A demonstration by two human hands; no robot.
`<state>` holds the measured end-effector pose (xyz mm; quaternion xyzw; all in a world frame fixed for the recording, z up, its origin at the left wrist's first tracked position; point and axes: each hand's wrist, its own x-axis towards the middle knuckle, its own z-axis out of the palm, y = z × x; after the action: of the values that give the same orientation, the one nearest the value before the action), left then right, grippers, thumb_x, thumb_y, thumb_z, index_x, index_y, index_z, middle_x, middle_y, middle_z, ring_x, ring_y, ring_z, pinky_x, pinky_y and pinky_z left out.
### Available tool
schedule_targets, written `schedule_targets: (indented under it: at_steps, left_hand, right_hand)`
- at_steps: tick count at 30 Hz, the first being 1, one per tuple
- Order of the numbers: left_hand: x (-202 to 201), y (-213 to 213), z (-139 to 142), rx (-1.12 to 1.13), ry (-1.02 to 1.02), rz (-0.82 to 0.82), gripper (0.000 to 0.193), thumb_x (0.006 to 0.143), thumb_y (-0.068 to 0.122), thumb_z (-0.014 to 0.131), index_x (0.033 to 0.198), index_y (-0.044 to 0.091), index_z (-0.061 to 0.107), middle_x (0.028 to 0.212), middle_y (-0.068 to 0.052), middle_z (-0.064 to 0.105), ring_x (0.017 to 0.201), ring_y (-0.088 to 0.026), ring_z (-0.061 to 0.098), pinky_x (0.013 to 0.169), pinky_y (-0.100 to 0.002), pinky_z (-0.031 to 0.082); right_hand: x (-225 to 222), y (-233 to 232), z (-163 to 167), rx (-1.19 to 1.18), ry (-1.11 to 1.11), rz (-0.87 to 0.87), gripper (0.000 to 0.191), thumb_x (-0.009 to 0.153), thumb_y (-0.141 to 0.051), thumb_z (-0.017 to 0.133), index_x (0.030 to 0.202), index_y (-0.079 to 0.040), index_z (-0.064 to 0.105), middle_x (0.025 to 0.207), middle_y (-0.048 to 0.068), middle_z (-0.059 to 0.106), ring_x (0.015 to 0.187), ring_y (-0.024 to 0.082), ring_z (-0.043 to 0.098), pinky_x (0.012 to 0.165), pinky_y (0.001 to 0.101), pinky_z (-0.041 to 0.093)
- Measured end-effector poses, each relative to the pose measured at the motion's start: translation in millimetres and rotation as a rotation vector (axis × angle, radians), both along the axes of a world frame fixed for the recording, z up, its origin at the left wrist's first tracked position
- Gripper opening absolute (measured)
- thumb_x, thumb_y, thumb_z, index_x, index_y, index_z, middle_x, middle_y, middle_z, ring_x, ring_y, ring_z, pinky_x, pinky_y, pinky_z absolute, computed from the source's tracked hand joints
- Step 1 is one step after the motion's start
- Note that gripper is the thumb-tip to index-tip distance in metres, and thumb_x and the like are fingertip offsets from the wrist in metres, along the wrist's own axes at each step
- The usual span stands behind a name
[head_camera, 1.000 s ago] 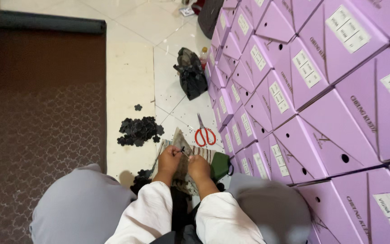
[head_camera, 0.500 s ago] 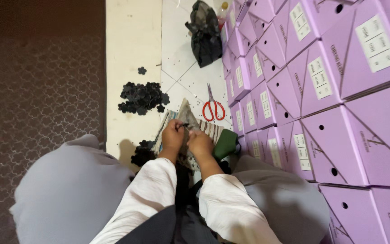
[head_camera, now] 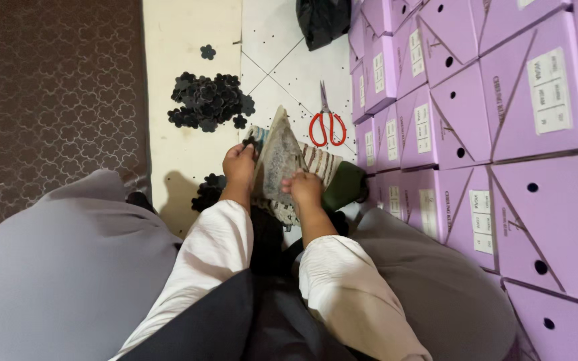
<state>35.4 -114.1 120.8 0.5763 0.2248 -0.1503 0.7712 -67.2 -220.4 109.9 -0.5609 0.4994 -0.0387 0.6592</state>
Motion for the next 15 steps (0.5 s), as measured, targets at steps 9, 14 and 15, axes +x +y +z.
schedule_targets:
  at_steps: [9,14,15]
  left_hand:
    - [6,8,-23,-0.171,0.112,-0.144,0.012,0.098,0.014,0.064,0.094,0.005,0.056,0.082,-0.011,0.071,0.063,-0.016,0.059,0.055,-0.028,0.046]
    - [5,-14,-15,-0.227,0.111,-0.434,0.023,0.097,0.013,0.068,0.083,0.007,0.051,0.082,-0.010,0.073,0.067,-0.015,0.067,0.056,-0.027,0.051]
    - [6,-17,-13,-0.193,0.120,-0.502,0.021,0.097,0.013,0.068,0.084,0.007,0.053,0.083,-0.009,0.074,0.067,-0.014,0.067,0.056,-0.026,0.050]
  right_hand:
    - [-1,-1,-20,-0.064,-0.003,0.109,0.022,0.100,-0.007,0.045,0.094,0.006,0.063,0.083,0.010,0.079,0.062,0.018,0.072,0.055,0.0359,0.049]
    - [8,-3,-16,-0.261,-0.143,-0.046,0.011,0.090,-0.002,0.054,0.101,-0.001,0.054,0.085,0.011,0.072,0.073,0.017,0.066,0.066,0.0306,0.053]
    - [10,-5,-14,-0.359,-0.145,-0.056,0.013,0.090,-0.003,0.058,0.101,0.003,0.054,0.086,0.011,0.072,0.075,0.015,0.064,0.067,0.0286,0.050]
